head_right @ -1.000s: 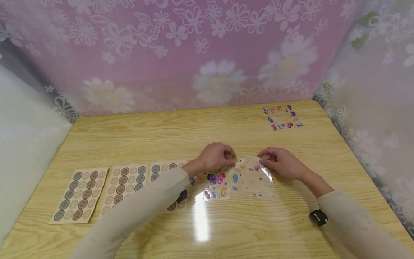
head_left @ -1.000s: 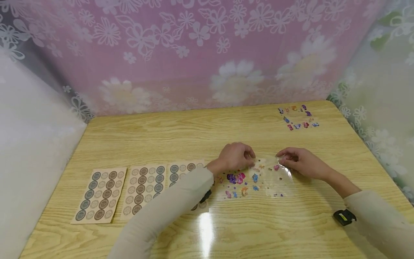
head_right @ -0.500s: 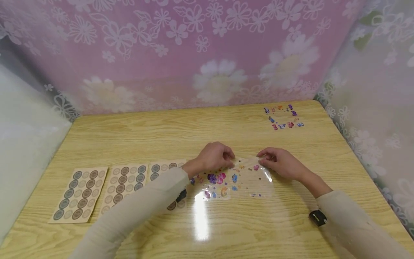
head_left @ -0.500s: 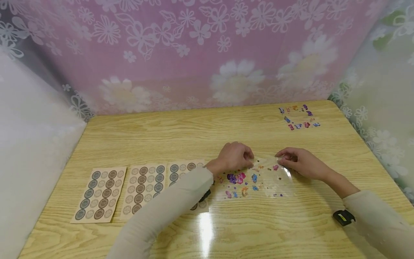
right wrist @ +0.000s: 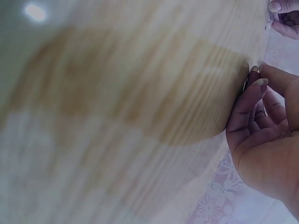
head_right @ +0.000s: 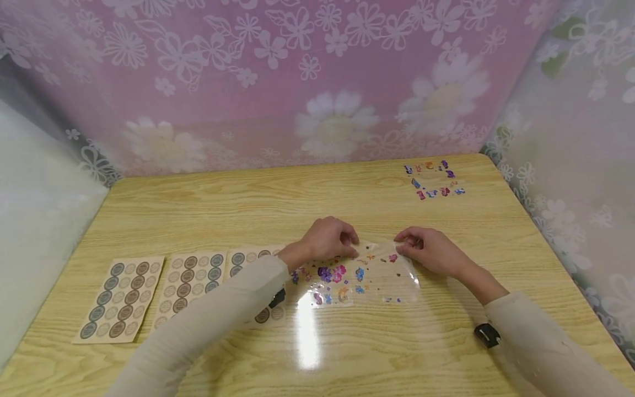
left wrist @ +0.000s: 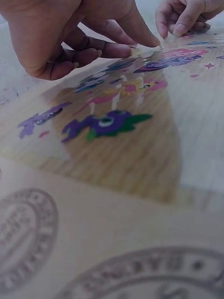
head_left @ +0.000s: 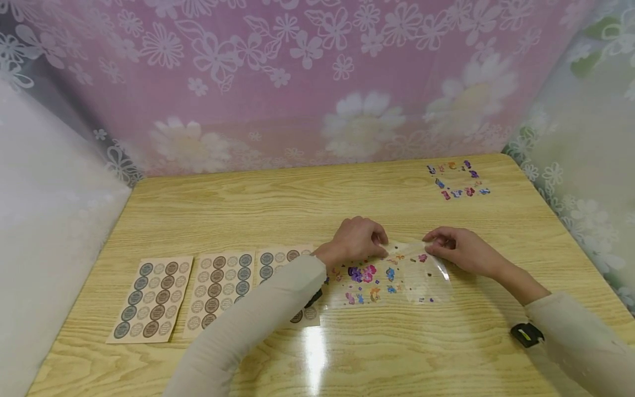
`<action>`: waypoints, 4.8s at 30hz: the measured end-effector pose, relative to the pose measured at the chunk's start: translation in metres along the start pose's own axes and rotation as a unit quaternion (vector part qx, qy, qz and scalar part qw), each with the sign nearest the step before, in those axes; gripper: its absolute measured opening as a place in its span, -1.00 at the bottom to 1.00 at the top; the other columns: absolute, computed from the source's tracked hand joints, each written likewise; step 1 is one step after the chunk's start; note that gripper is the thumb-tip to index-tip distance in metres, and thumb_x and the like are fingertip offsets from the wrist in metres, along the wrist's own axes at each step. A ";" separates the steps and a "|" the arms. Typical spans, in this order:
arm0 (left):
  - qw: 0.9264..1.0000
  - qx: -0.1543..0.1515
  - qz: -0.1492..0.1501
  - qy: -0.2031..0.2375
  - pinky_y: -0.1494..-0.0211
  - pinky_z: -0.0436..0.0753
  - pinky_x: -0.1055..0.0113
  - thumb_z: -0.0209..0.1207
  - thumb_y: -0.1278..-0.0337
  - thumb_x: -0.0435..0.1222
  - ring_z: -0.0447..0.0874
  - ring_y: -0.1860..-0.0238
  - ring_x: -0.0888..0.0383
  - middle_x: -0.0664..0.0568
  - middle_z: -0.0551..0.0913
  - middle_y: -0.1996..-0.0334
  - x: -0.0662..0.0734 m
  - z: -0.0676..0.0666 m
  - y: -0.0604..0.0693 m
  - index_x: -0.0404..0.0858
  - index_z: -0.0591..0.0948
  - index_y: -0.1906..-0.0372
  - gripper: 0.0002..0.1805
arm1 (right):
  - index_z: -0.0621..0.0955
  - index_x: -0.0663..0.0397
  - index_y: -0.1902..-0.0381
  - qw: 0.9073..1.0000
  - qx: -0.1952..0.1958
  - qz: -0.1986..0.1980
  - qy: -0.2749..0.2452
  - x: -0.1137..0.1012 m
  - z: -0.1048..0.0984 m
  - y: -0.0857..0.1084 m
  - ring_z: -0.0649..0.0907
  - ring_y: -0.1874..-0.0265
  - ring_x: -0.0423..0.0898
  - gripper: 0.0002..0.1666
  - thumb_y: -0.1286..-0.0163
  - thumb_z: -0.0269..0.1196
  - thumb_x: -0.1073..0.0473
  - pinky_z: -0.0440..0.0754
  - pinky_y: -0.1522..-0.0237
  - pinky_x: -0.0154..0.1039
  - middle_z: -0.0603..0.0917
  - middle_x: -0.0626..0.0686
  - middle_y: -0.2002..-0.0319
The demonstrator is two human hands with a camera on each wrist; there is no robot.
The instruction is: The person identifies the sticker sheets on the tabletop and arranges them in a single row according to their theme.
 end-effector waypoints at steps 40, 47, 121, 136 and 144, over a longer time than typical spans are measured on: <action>0.991 0.006 0.012 -0.134 -0.16 0.37 0.15 0.10 -0.27 0.07 0.44 -0.02 0.14 0.14 0.52 -0.02 0.014 -0.007 0.001 0.05 0.58 -0.14 -0.59 | 0.61 0.10 0.09 0.997 0.000 0.039 0.072 -0.012 -0.002 0.002 0.56 0.39 -0.15 -0.69 -0.40 0.20 -0.01 0.50 0.37 -0.18 0.59 -0.07 0.35; 0.990 0.013 0.004 -0.138 -0.14 0.41 0.15 0.06 -0.33 -0.04 0.46 -0.04 0.11 0.10 0.52 -0.05 0.009 -0.014 0.000 0.02 0.57 -0.16 -0.63 | 0.60 0.17 0.08 0.995 0.001 0.035 0.090 -0.017 -0.002 0.002 0.56 0.42 -0.16 -0.72 -0.37 0.25 0.10 0.51 0.39 -0.18 0.57 -0.07 0.39; 0.949 0.012 -0.006 -0.316 -0.45 -0.12 0.13 -0.44 -0.32 0.31 -0.17 -0.48 0.09 0.12 -0.02 -0.49 0.011 -0.019 -0.059 0.20 0.01 -0.51 -0.29 | -0.23 0.25 -0.49 0.985 0.005 0.134 0.111 0.096 -0.089 -0.063 -0.25 -0.34 0.45 -0.11 -0.52 -0.39 -0.28 -0.34 -0.23 0.38 -0.21 0.54 -0.38; 0.952 -0.015 0.017 -0.306 -0.45 -0.09 0.18 -0.39 -0.36 0.26 -0.13 -0.47 0.13 0.13 0.01 -0.49 0.008 -0.012 -0.066 0.20 0.01 -0.51 -0.33 | -0.11 0.40 -0.46 0.977 -0.018 0.153 0.149 0.097 -0.079 -0.075 -0.17 -0.33 0.48 -0.03 -0.49 -0.34 -0.33 -0.20 -0.23 0.38 -0.15 0.55 -0.37; 0.950 -0.025 0.012 -0.312 -0.45 -0.09 0.18 -0.41 -0.38 0.24 -0.10 -0.47 0.12 0.11 0.03 -0.48 0.002 -0.014 -0.064 0.18 0.01 -0.51 -0.34 | 0.01 0.51 -0.41 0.974 -0.012 0.126 0.189 0.089 -0.076 -0.079 -0.03 -0.30 0.51 -0.10 -0.54 -0.26 -0.22 -0.16 -0.29 0.28 -0.01 0.61 -0.32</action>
Point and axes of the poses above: each hand's wrist, its own y-axis away from the middle knuckle, its own z-axis out of the palm, x = y × z, the point moved 6 cm from there along -y, towards the middle knuckle
